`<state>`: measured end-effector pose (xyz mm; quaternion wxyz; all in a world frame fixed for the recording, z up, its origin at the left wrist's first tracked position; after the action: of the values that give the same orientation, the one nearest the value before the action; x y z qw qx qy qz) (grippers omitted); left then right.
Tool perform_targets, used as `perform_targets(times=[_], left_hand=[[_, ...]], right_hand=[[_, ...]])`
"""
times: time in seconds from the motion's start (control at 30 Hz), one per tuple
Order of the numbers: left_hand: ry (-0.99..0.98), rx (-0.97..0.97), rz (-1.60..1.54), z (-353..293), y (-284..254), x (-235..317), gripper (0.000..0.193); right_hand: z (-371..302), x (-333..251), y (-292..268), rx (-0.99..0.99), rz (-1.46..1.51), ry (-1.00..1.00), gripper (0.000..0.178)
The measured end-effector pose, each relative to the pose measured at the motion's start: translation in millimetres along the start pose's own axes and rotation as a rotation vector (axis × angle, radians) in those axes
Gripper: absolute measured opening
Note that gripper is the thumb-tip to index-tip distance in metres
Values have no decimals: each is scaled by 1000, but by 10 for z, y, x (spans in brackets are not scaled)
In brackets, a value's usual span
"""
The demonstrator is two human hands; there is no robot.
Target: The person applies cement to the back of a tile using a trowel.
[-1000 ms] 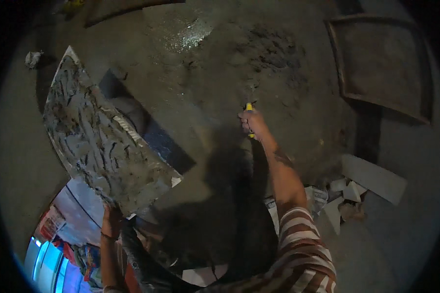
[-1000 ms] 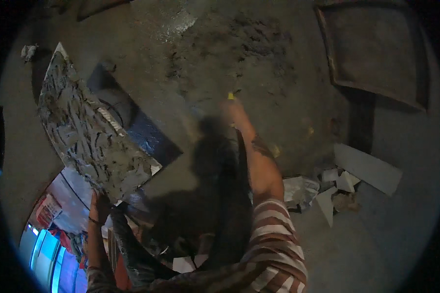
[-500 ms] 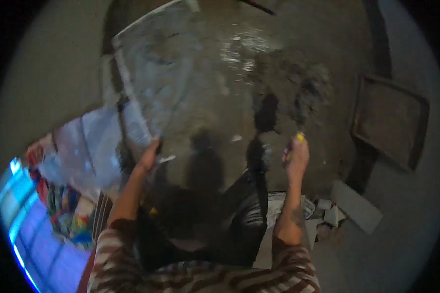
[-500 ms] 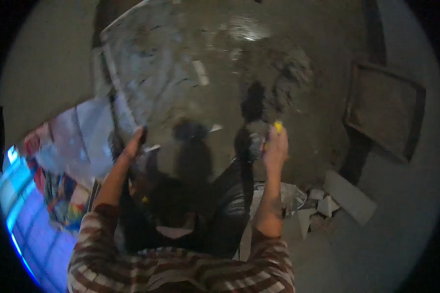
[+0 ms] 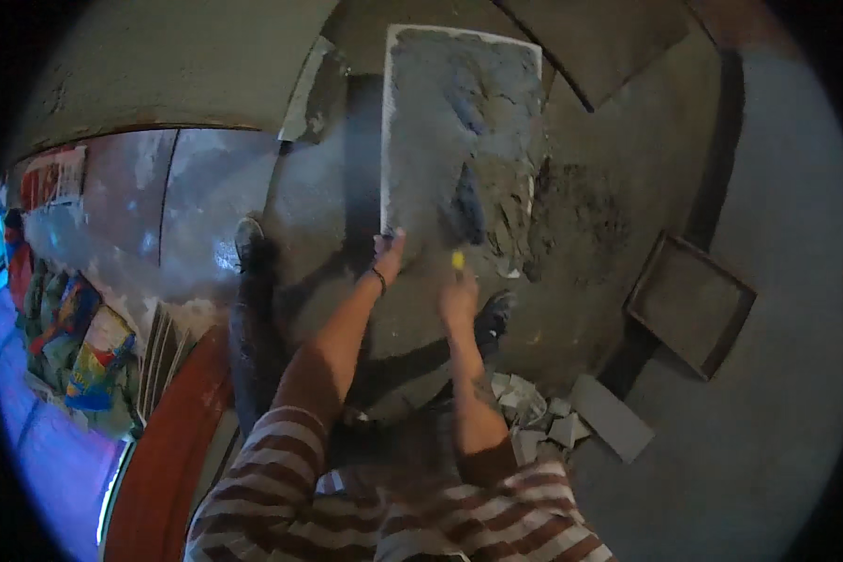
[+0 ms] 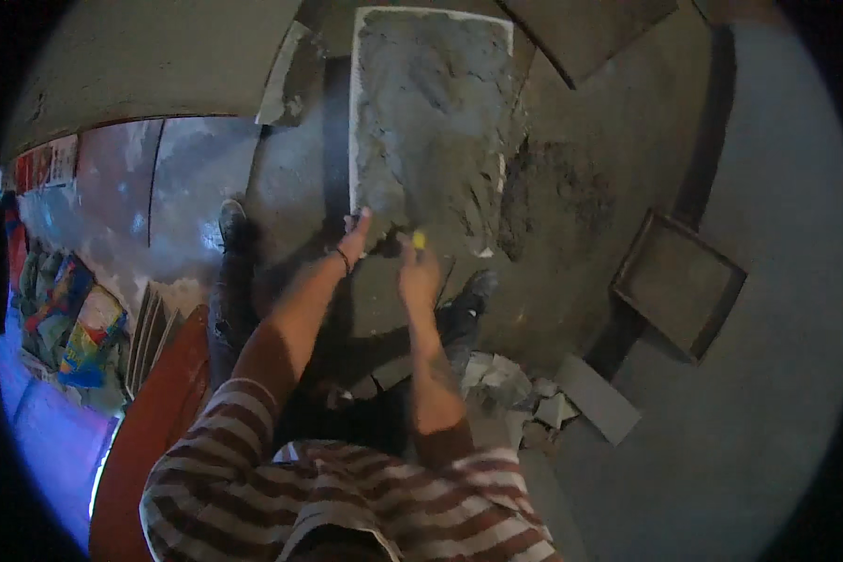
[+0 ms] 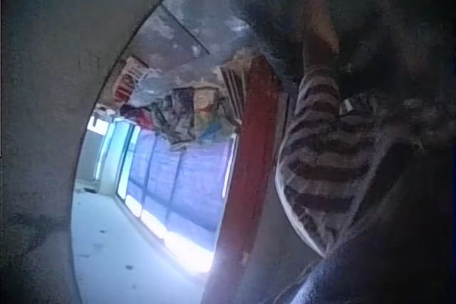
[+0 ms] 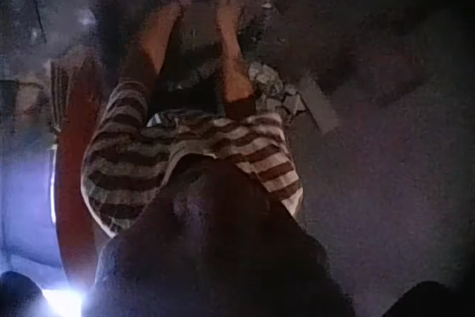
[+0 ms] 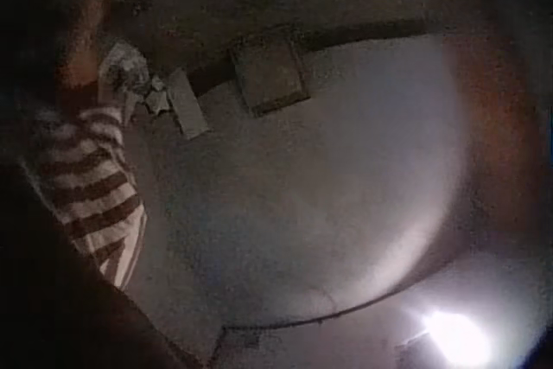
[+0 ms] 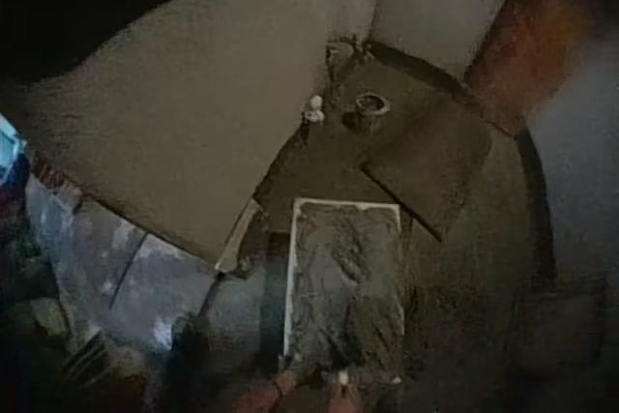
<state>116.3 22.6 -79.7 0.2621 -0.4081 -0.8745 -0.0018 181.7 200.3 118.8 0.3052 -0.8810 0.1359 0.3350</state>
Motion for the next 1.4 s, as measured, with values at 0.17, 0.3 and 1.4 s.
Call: perform_targets(times=[0.17,0.3,1.4], left_hand=[[-53,-67,-267,-461,374,607,109],[-7,4,-195,-447,351,727,99],[-167,-320,-347,-687,198,484,77]], right_hand=[[-533,162,-845,-4,355,274,26],[-107,195,-1145,-36,-118,-15,27],[118,2047,-249,259,-67,-307,28]])
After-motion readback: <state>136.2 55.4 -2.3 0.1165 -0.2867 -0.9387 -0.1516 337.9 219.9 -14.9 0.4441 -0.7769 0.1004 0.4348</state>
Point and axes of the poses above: each hand's wrist, its own z-axis towards the middle knuckle, its own y-axis out of the palm, x = y × z, the point moved 10 cm from there along z, towards the middle knuckle, and after that the axes turned 11 degrees about z, right-handed, at the moved point
